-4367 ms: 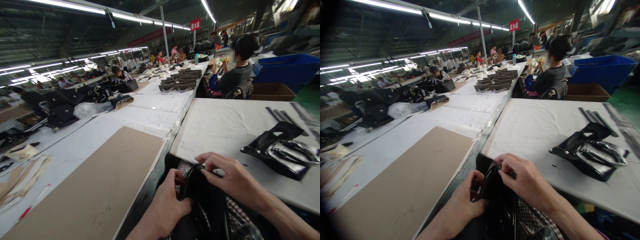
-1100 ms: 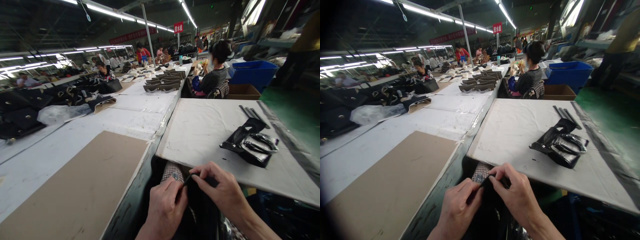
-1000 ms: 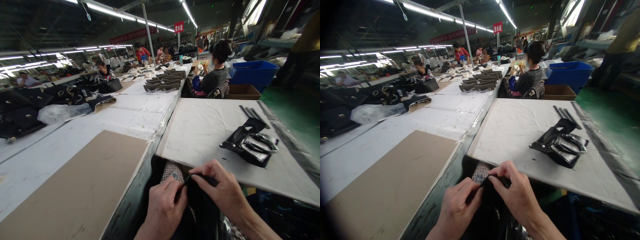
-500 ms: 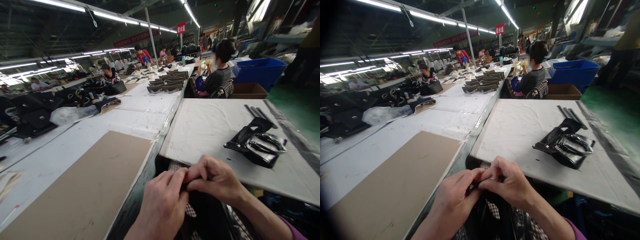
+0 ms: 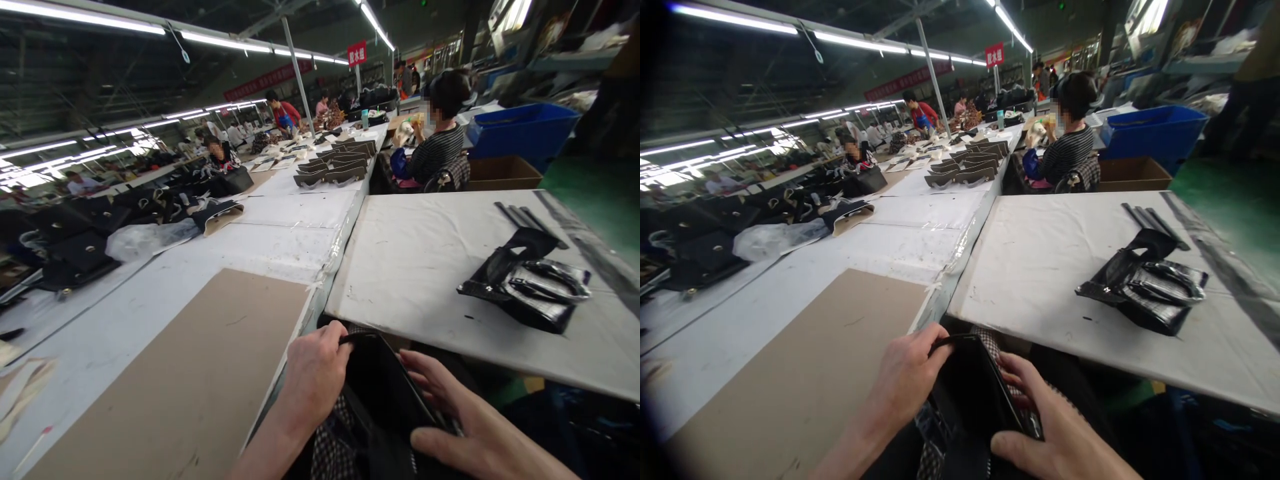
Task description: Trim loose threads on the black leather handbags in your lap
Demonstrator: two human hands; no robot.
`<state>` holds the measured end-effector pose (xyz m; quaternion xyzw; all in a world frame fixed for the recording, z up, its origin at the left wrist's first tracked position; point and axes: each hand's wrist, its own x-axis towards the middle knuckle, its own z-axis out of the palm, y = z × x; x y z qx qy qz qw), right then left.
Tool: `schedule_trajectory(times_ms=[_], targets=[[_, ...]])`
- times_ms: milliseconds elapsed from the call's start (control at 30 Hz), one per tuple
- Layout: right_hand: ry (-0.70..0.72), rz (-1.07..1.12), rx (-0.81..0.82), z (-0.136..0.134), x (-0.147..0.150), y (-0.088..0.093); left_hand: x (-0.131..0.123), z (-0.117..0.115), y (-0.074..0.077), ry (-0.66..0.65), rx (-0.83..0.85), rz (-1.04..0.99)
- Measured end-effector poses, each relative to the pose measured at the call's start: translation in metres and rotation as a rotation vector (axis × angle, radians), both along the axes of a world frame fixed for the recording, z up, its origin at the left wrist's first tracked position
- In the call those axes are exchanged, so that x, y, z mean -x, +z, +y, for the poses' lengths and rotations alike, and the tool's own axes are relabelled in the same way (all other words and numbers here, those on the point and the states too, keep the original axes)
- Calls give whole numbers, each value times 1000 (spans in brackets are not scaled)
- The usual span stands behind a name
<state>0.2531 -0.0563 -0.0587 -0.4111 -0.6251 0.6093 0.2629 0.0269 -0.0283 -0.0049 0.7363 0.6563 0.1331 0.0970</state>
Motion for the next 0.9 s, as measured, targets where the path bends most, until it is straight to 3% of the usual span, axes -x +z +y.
schedule_trajectory(times_ms=[200,433,700,900], targets=[[-53,-131,-19,-21,-5,-4,7,9,10,-116,98,-46],[-76,-193,-121,-26,-4,-13,2,15,16,-402,120,-324],[-158,-167,-100,-33,-4,-14,-7,28,7,-537,112,-217],[-137,-39,26,-32,-7,-12,-6,28,1,-528,78,-293]])
